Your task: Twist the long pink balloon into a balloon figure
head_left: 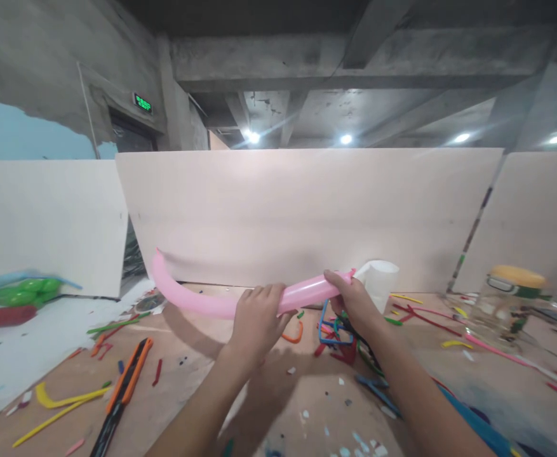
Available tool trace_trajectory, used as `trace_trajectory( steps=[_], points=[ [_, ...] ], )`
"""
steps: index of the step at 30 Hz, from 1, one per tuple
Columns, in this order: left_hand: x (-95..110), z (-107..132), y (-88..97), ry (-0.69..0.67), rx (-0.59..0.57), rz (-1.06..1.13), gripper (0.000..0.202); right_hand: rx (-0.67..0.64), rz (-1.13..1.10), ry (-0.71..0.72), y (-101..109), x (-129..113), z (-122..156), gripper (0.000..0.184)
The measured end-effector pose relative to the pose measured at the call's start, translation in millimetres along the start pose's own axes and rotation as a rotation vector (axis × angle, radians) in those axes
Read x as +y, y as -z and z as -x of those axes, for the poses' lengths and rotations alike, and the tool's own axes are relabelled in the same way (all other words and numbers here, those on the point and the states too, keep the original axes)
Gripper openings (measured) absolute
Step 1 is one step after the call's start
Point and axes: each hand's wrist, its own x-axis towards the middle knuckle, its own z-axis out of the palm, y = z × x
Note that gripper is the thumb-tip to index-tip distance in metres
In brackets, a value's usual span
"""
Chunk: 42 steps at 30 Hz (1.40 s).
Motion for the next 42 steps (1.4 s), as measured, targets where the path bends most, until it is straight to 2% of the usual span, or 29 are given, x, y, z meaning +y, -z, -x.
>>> trace_trajectory(
  steps=[4, 7, 10, 13, 17, 21, 24, 26, 35, 42],
  points=[
    [-2.5, 1.7, 1.5, -0.041, 0.034, -0.014, 0.032, -0.002, -0.056, -0.002, 3.1, -1.4, -0.4, 0.046],
    [-4.0, 2.5, 3.7, -0.066, 0.037, -0.038, 0.026, -0.131, -0.155, -0.073, -1.7, -3.6, 3.6, 0.040],
    [-5.7, 3.2, 6.7, -0.109, -0.012, -0.017, 0.023, -0.220, -0.129, -0.077, -9.3, -5.9, 10.2, 0.038],
    [-8.0, 3.1, 9.6, -0.157, -0.088, 0.061, 0.028, -0.183, -0.086, -0.019, -12.1, -6.7, 14.3, 0.039],
    [-6.5, 2.9, 12.5, -0.052, -0.069, 0.039, 0.045, -0.118, -0.116, 0.018, -6.3, -4.8, 14.8, 0.045],
    [-2.3, 5.1, 13.3, -0.086, 0.024, 0.034, 0.029, -0.087, -0.147, 0.026, -1.9, -3.6, 14.8, 0.052],
    [-2.7, 7.5, 13.0, -0.142, 0.085, 0.035, 0.025, -0.121, -0.182, 0.017, -4.6, -4.9, 14.9, 0.048],
    [-4.0, 8.6, 13.2, -0.148, 0.081, 0.022, 0.024, -0.145, -0.218, 0.012, -7.4, -6.7, 14.5, 0.044],
    [-3.3, 9.9, 21.3, -0.154, -0.132, -0.006, 0.027, -0.256, -0.363, -0.016, -7.9, -13.2, 18.8, 0.026],
    [-6.2, 9.3, 23.6, -0.111, -0.307, 0.134, 0.033, -0.475, -0.372, 0.049, -5.3, -6.1, 22.7, 0.023]
  ],
)
